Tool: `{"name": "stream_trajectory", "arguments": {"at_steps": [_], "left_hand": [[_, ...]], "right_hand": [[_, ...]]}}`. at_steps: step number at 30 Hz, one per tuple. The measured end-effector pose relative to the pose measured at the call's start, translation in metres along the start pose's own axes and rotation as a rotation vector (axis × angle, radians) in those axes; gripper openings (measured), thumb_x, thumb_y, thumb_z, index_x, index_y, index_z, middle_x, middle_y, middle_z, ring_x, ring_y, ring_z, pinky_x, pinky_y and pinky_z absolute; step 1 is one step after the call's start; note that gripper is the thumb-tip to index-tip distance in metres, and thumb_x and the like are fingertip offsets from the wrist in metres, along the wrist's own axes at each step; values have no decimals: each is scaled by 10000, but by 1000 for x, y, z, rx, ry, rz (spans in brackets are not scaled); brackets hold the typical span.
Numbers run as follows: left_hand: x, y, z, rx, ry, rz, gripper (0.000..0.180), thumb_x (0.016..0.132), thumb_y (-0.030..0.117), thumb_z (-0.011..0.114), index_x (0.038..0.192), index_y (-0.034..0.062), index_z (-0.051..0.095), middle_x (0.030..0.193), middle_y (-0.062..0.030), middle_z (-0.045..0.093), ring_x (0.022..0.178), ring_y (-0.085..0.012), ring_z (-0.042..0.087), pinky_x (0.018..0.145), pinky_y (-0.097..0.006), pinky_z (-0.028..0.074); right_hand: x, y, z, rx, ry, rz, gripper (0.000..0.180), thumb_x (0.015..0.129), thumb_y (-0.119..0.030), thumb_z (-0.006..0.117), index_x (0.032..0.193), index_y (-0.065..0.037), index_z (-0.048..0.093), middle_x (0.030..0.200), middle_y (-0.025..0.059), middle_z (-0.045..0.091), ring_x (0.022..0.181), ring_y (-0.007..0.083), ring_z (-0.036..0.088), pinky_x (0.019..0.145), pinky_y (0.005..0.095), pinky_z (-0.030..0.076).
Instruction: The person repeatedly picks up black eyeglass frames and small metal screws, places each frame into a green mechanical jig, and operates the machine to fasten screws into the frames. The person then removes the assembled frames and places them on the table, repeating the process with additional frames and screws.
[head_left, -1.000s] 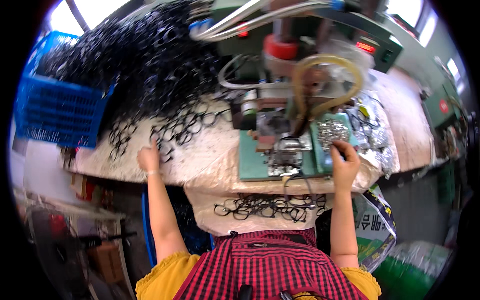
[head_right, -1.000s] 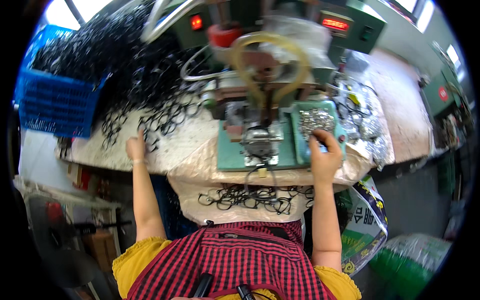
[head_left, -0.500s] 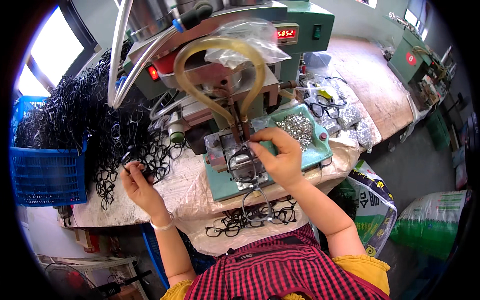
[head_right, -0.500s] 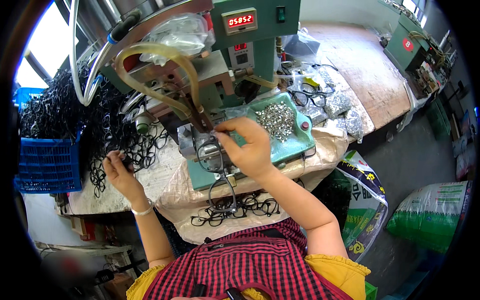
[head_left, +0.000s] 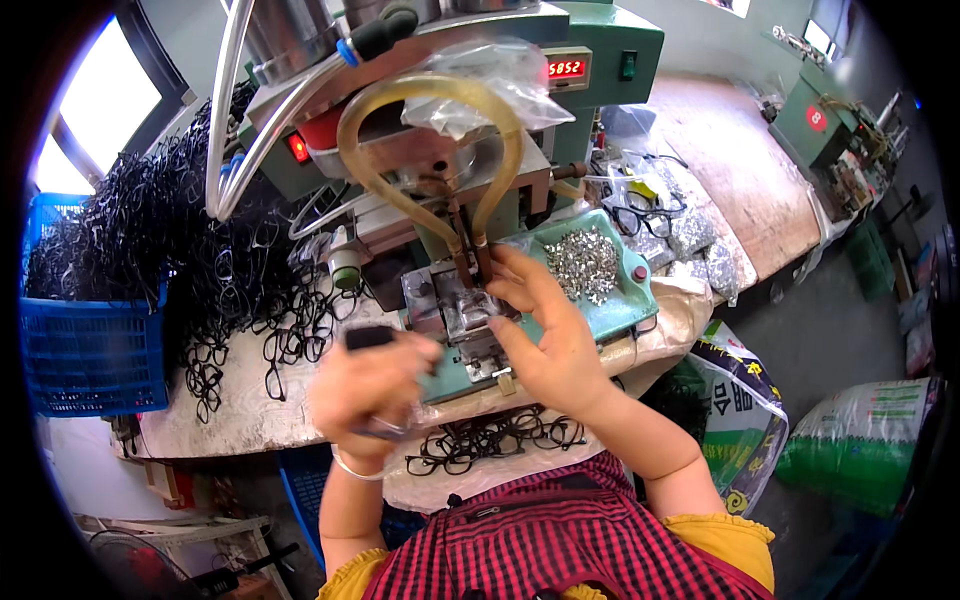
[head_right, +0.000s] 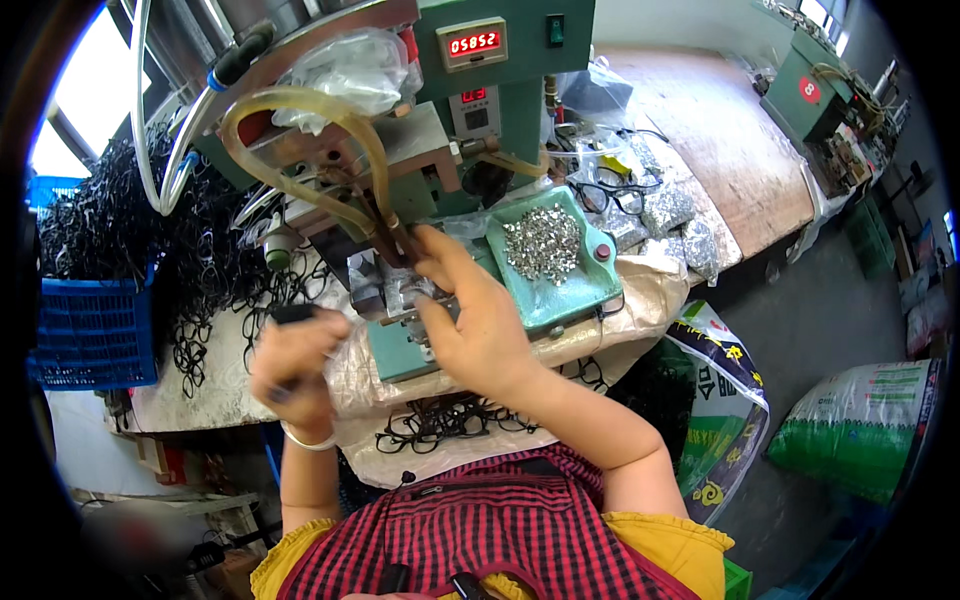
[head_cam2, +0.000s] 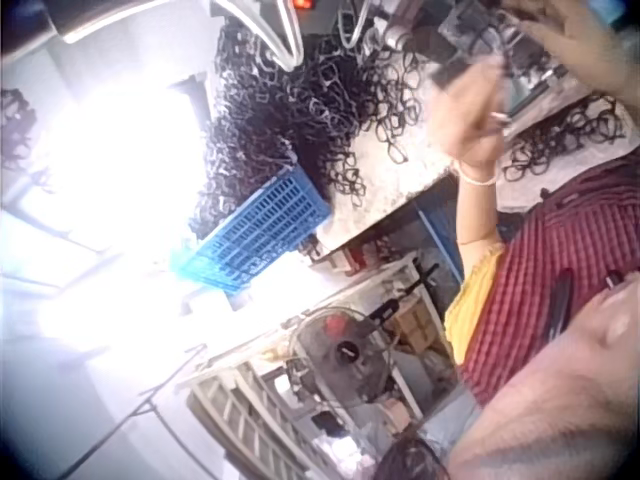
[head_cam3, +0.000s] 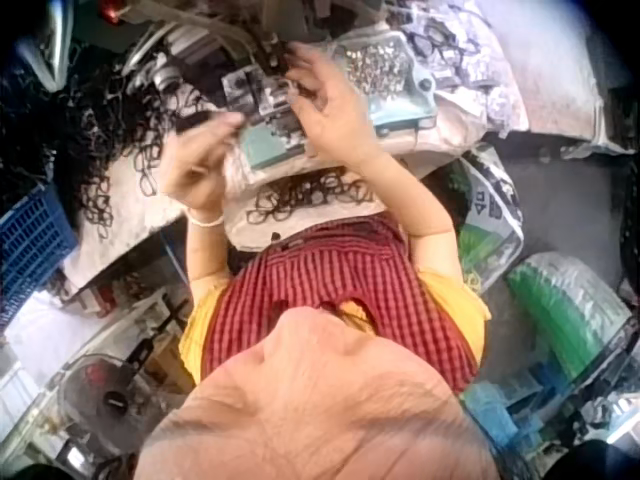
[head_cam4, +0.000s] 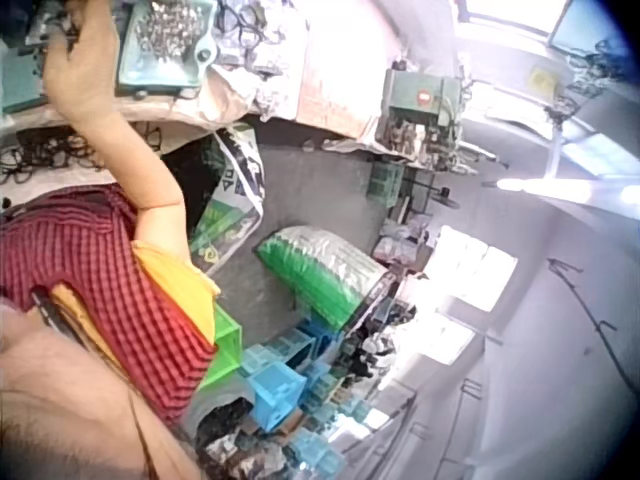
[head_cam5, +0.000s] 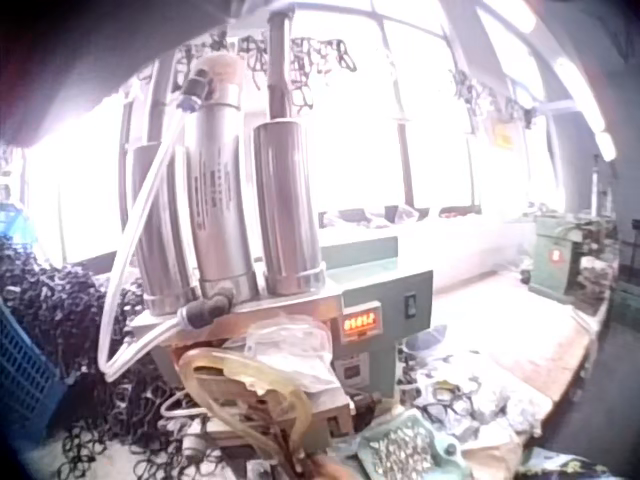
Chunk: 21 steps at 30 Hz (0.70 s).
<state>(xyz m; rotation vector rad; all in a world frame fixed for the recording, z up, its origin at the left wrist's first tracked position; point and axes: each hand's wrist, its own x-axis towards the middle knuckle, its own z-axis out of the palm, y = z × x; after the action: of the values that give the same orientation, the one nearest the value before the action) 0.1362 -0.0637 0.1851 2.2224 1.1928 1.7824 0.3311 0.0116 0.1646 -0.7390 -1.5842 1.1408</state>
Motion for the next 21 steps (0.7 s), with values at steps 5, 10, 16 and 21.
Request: {"name": "stream_trajectory", "arguments": {"at_steps": [5, 10, 16, 21], "left_hand": [[-13, -6, 31, 204, -257, 229, 275, 757, 133, 770, 1030, 104, 757, 1063, -28, 735, 879, -229, 660, 897, -447, 548], [-13, -10, 32, 161, -264, 187, 229, 740, 148, 773, 964, 105, 774, 1043, -47, 743, 887, -232, 689, 886, -445, 527], [-24, -4, 32, 157, -196, 148, 264, 759, 94, 758, 1023, 102, 755, 1089, -46, 736, 946, -231, 678, 918, -443, 518], [-89, 22, 14, 314, -124, 97, 298, 803, 83, 760, 1097, 64, 714, 1248, -136, 686, 1141, -350, 651, 1029, -452, 486]], "right_hand": [[17, 58, -66, -370, 388, -89, 470, 853, -10, 657, 1318, 1, 586, 1209, 178, 682, 1144, 251, 653, 991, 365, 490], [-29, 103, -113, -796, 321, 93, 377, 797, -91, 749, 1163, -40, 676, 1065, 137, 702, 1001, 291, 657, 898, 389, 504], [8, 114, -87, -1118, 197, -34, 231, 776, -172, 780, 956, -53, 695, 906, 143, 684, 940, 357, 622, 837, 448, 484], [15, 126, -86, -1022, 321, -124, 99, 801, -130, 743, 882, -85, 709, 875, 92, 667, 896, 308, 615, 802, 429, 471]]}}
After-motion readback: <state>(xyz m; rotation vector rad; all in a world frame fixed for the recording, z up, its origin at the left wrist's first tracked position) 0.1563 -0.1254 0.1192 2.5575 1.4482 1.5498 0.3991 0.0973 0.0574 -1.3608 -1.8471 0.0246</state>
